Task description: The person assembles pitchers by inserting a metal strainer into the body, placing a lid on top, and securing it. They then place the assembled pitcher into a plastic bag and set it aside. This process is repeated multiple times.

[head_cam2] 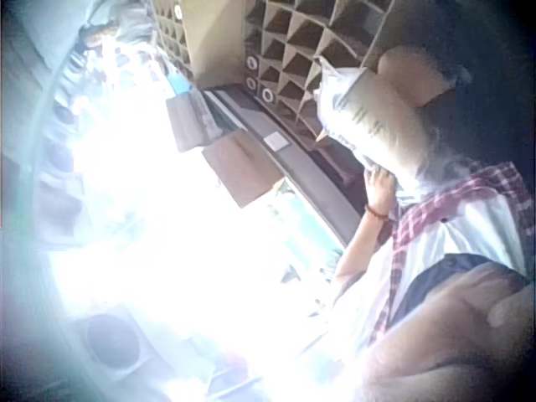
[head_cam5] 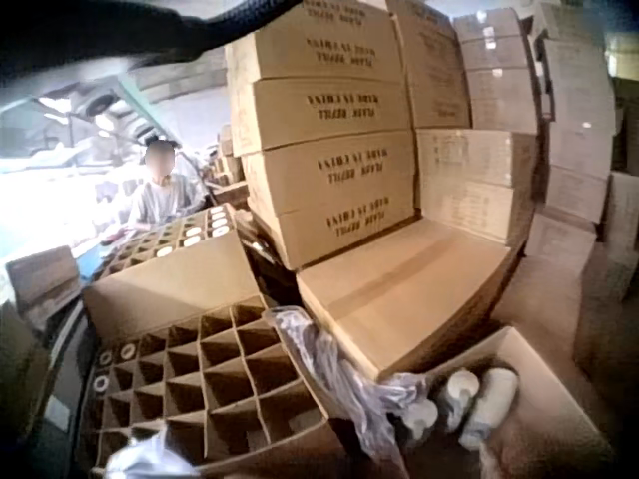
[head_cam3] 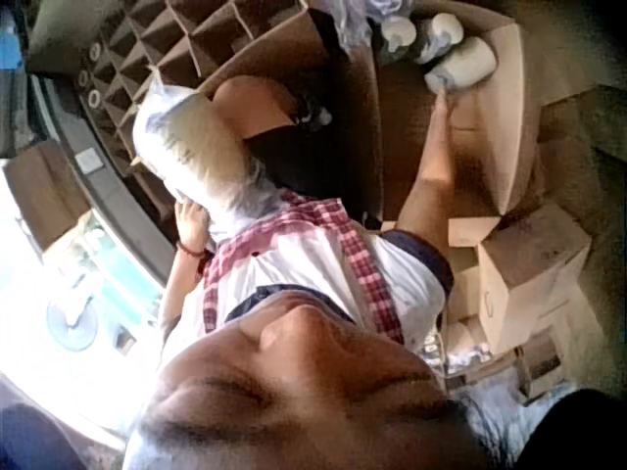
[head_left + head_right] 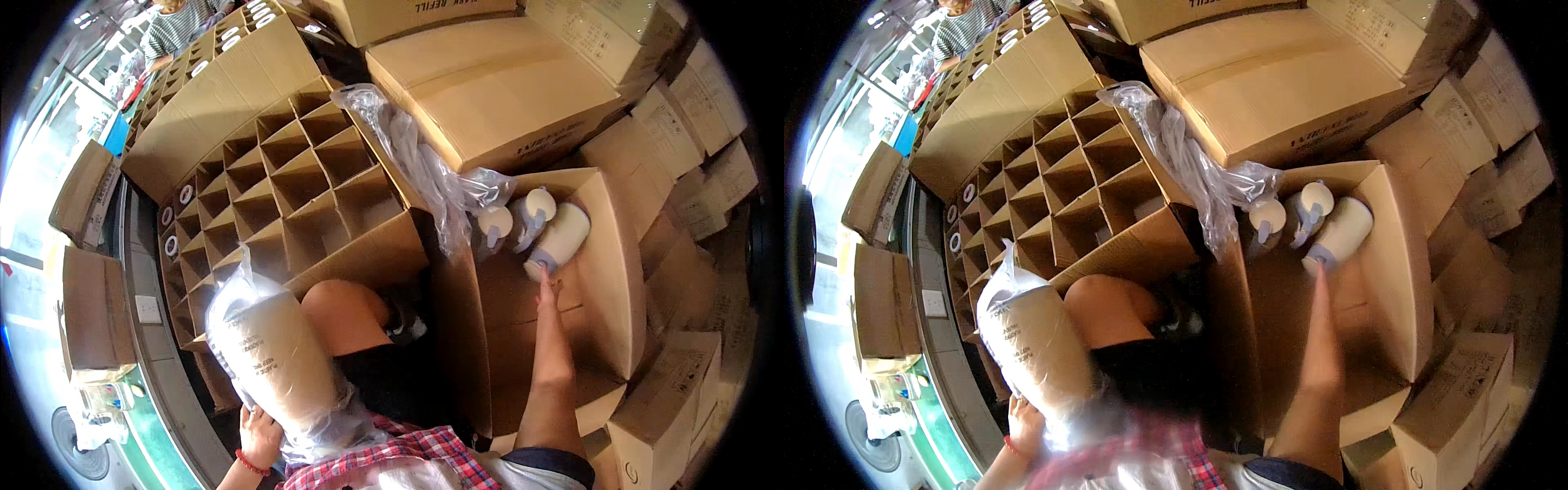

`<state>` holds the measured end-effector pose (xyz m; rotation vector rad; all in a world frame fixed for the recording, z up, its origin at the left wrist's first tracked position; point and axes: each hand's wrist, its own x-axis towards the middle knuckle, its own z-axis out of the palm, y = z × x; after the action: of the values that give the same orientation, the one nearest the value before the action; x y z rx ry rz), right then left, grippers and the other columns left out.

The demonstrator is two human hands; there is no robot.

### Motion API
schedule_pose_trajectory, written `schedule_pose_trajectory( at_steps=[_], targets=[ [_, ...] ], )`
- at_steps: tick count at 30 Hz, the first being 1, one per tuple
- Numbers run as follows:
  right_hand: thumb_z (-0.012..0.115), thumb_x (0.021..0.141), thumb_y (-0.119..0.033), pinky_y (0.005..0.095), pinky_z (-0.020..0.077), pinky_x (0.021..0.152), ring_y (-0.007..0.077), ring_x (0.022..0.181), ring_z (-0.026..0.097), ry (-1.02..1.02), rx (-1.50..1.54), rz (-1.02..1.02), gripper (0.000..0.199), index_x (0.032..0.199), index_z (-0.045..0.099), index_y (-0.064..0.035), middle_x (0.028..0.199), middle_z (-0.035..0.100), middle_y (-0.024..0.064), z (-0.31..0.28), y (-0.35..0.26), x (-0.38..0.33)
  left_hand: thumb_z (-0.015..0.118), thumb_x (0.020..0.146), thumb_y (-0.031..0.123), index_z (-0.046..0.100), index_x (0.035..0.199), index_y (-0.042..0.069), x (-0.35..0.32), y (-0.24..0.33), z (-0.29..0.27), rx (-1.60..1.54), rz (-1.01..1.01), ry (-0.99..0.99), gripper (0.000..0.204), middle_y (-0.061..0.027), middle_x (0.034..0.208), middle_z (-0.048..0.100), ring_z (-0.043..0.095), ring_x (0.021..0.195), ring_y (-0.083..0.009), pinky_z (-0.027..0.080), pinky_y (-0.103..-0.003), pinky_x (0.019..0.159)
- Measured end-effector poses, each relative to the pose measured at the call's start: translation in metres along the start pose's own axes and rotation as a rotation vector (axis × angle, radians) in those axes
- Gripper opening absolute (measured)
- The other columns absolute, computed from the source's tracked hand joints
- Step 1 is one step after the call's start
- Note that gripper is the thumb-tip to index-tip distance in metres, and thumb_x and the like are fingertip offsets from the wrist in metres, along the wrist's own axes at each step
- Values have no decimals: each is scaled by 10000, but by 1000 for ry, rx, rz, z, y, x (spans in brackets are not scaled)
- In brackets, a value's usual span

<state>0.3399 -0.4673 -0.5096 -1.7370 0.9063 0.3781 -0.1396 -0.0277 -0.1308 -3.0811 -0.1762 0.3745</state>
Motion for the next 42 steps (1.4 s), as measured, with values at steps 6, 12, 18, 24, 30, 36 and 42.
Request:
schedule_pose_trajectory(
  at_steps=[6, 12, 18, 24, 30, 36, 42],
  targets=[
    [710, 744, -598, 491, 392, 978, 300, 1329, 368, -108, -193, -218, 1049, 1526, 179, -144, 1517, 308, 105, 60, -33, 59, 697, 676, 151, 696, 924, 39, 1, -26, -51, -724, -552, 81, 273, -77, 975, 673, 630, 928, -279, 523, -427, 814],
    [716, 756, -561, 483, 387, 990, 306, 1324, 378, -237, -304, -403, 1019, 1520, 194, -134, 1507, 321, 121, 89, -76, 50, 682, 739, 240, 643, 1044, 65, -1, -55, -109, -980, -930, 482, 354, -78, 1047, 647, 620, 958, -262, 544, -428, 797],
    [722, 768, -524, 475, 381, 1002, 313, 1319, 388, -311, -366, -598, 990, 1514, 208, -123, 1498, 334, 137, 106, -130, -91, 668, 802, 330, 591, 1164, 91, -146, -86, -144, -1024, -1226, 1081, 440, -79, 1119, 620, 610, 987, -245, 565, -429, 780],
    [727, 780, -487, 468, 375, 1015, 320, 1314, 398, -580, -464, -788, 962, 1507, 222, -113, 1488, 346, 154, 159, -137, -235, 653, 866, 419, 538, 1284, 116, -366, -148, -120, -672, -1709, 1664, 529, -80, 1192, 594, 600, 1016, -228, 586, -430, 763],
    [733, 791, -450, 460, 370, 1027, 326, 1308, 408, -518, -408, -933, 933, 1501, 236, -102, 1479, 359, 170, 141, -138, -356, 641, 881, 431, 521, 1320, 145, -418, -344, -31, -609, -1735, 1962, 537, -67, 1166, 592, 587, 970, -209, 584, -378, 617],
    [739, 803, -413, 452, 364, 1039, 333, 1303, 417, -525, -448, -1000, 905, 1495, 251, -92, 1470, 372, 186, 136, -121, -423, 649, 873, 394, 536, 1317, 102, -456, -394, -9, -626, -1737, 2070, 543, -99, 1127, 640, 630, 893, -192, 562, -323, 531],
    [744, 815, -376, 444, 359, 1051, 339, 1298, 427, -736, -498, -1038, 878, 1489, 265, -81, 1460, 385, 203, 161, -95, -455, 574, 910, 410, 549, 1265, -32, -563, -429, 17, 110, -2442, 1096, 568, -171, 1268, 582, 608, 1091, -312, 558, -443, 767]
  ],
)
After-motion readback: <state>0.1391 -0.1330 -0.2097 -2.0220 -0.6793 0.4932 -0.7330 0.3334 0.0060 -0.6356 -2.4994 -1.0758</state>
